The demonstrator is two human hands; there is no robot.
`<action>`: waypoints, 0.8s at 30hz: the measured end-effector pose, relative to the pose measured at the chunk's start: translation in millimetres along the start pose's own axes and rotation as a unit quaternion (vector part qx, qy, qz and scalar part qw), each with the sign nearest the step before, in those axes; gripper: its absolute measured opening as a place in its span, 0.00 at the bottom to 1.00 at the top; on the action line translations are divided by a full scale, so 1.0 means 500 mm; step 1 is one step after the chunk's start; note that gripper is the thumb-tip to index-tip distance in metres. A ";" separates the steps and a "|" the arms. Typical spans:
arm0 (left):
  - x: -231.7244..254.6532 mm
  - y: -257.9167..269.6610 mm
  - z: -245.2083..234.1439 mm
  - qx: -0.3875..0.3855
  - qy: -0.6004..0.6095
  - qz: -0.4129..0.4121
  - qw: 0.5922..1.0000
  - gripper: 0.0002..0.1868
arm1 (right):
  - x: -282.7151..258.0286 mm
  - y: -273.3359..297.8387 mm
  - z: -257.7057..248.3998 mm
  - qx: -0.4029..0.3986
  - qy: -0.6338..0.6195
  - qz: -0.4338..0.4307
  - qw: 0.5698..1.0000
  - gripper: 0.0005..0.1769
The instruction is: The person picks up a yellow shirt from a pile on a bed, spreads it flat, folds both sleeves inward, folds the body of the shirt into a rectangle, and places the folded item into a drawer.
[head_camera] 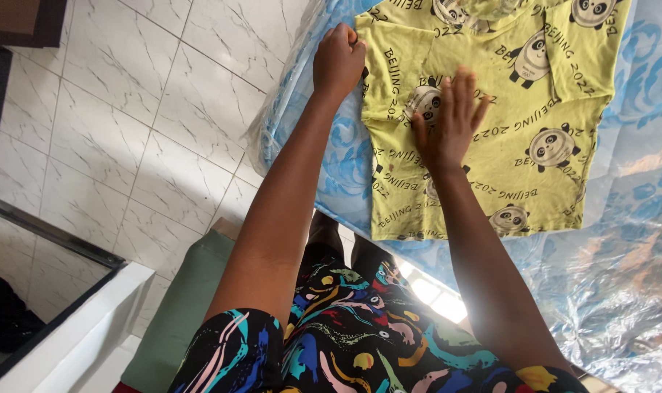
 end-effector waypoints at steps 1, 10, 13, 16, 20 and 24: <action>-0.004 -0.001 0.001 -0.006 0.006 -0.001 1.000 0.12 | -0.007 0.012 -0.019 0.039 -0.005 0.008 0.999 0.33; -0.019 -0.040 0.020 -0.007 -0.044 -0.029 0.999 0.16 | -0.205 0.269 -0.032 -0.056 -0.199 0.162 0.965 0.10; -0.030 -0.042 0.024 -0.018 -0.010 -0.113 0.993 0.18 | -0.241 0.338 -0.005 -0.117 -0.149 0.273 0.943 0.18; -0.013 -0.034 0.013 -0.018 0.000 -0.117 0.993 0.20 | -0.247 0.372 0.011 -0.125 -0.104 0.310 0.937 0.19; 0.010 -0.028 0.003 -0.028 -0.020 -0.163 0.986 0.18 | -0.229 0.393 0.038 -0.098 -0.077 0.298 0.946 0.15; 0.024 -0.028 -0.002 -0.065 -0.069 -0.179 0.979 0.12 | -0.206 0.422 0.065 -0.100 -0.067 0.342 0.932 0.12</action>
Point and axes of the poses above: each hand's wrist, its own y-axis away from the middle knuckle, its own z-axis out of the palm, x = y × z, the point moved 7 cm from there along -y, towards the middle knuckle, and after that the axes turned 12 degrees about -y, right-handed, at the moved point
